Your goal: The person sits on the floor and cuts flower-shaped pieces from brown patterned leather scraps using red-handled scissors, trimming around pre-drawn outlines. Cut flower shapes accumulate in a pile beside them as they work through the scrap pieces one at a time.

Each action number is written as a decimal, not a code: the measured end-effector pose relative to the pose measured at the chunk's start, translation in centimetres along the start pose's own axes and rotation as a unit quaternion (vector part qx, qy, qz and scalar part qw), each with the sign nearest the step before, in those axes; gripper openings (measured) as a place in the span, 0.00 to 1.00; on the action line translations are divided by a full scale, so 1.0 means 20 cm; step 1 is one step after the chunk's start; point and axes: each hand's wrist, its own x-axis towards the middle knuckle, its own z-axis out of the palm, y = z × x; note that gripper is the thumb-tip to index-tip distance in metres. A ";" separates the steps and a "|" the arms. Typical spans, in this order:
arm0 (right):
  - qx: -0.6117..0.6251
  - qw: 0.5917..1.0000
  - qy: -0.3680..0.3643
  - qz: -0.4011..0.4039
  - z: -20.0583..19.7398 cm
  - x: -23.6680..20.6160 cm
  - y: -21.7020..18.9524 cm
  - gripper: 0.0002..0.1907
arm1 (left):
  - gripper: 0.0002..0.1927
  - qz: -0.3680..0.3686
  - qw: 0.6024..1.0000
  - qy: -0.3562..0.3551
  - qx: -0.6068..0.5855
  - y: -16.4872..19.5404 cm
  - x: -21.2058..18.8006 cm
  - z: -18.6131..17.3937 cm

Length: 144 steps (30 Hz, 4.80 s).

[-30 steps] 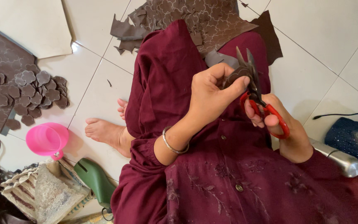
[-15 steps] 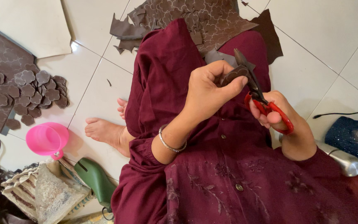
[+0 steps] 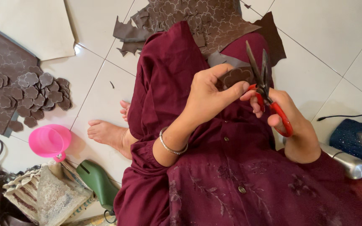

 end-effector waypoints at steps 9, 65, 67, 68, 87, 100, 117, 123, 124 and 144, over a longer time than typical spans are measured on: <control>0.033 0.983 0.166 -0.077 0.05 0.07 -0.01 0.11 | 0.06 -0.026 0.988 -0.060 0.141 0.01 0.00 0.02; -0.040 0.998 -0.013 0.048 0.08 0.08 -0.15 0.57 | 0.06 0.019 0.970 0.088 -0.225 -0.10 -0.03 0.11; 0.003 0.999 -0.013 0.048 0.13 0.08 -0.26 0.58 | 0.06 0.024 0.972 0.090 -0.215 -0.09 -0.03 0.11; 0.025 0.998 -0.014 0.047 0.15 0.08 -0.33 0.58 | 0.06 0.020 0.970 0.087 -0.224 -0.08 -0.04 0.11; 0.027 0.997 0.045 0.049 0.22 -0.10 -0.42 0.38 | 0.07 0.037 0.964 0.108 -0.238 -0.14 -0.05 0.16; 0.030 0.988 0.075 0.133 0.23 0.03 -0.48 0.51 | 0.07 0.049 0.961 0.112 -0.247 -0.16 -0.05 0.16; -0.079 0.996 0.023 -0.014 0.04 0.06 -0.19 0.59 | 0.05 0.031 0.972 0.065 -0.224 -0.13 -0.02 0.09; -0.086 0.996 0.005 -0.030 0.06 0.07 -0.21 0.59 | 0.06 0.016 0.981 0.080 -0.174 -0.11 -0.01 0.06; -0.076 0.997 0.000 -0.032 0.06 0.07 -0.20 0.59 | 0.06 0.011 0.983 0.082 -0.166 -0.10 -0.02 0.06; -0.053 0.996 -0.023 0.068 0.04 0.03 -0.23 0.62 | 0.06 0.006 0.990 0.068 -0.126 -0.05 -0.03 0.05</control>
